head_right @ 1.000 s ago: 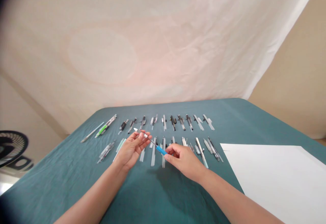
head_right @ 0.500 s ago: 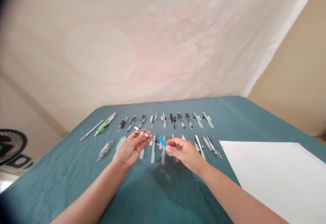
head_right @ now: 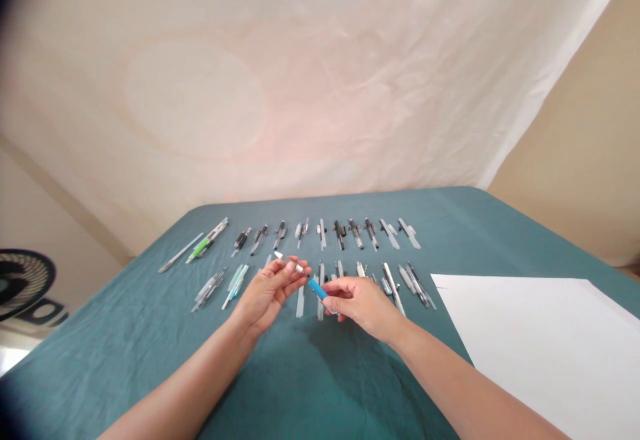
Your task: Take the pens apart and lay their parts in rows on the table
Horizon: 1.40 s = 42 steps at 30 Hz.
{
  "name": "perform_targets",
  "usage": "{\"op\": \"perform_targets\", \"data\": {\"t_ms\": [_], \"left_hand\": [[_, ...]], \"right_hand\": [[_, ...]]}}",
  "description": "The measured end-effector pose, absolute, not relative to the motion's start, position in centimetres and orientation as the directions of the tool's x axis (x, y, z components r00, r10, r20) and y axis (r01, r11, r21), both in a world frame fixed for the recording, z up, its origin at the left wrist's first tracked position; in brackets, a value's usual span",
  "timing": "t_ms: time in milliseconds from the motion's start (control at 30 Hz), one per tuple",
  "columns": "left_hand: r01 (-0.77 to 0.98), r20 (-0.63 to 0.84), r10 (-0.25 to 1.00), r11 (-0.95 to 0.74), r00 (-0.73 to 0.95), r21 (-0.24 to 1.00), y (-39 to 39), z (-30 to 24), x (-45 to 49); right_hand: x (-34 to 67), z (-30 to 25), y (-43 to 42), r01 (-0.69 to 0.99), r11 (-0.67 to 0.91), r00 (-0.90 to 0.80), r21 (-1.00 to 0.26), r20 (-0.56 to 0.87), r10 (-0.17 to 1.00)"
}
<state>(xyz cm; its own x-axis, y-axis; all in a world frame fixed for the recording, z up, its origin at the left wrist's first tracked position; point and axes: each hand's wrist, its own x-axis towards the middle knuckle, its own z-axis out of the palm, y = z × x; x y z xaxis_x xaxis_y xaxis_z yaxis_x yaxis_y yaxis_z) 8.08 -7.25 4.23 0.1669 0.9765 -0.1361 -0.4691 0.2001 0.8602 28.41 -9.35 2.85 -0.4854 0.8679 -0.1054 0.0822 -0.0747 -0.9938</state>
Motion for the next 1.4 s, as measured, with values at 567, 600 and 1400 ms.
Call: {"op": "perform_targets", "data": {"t_ms": [567, 600, 1400], "left_hand": [[-0.136, -0.119, 0.955, 0.16, 0.272, 0.978, -9.2, 2.4, 10.9], [-0.134, -0.121, 0.956, 0.161, 0.268, 0.978, -9.1, 2.4, 10.9], [-0.186, -0.057, 0.961, 0.111, 0.27, 0.976, -8.2, 3.0, 9.8]], "right_hand": [[27.9, 2.2, -9.2, 0.039, -0.017, -0.322, -0.999, -0.028, 0.946], [27.9, 2.1, -9.2, 0.046, -0.018, -0.324, -0.999, -0.032, 0.945], [27.5, 2.3, -9.4, -0.127, -0.124, -0.395, -0.984, -0.064, 0.917]]}}
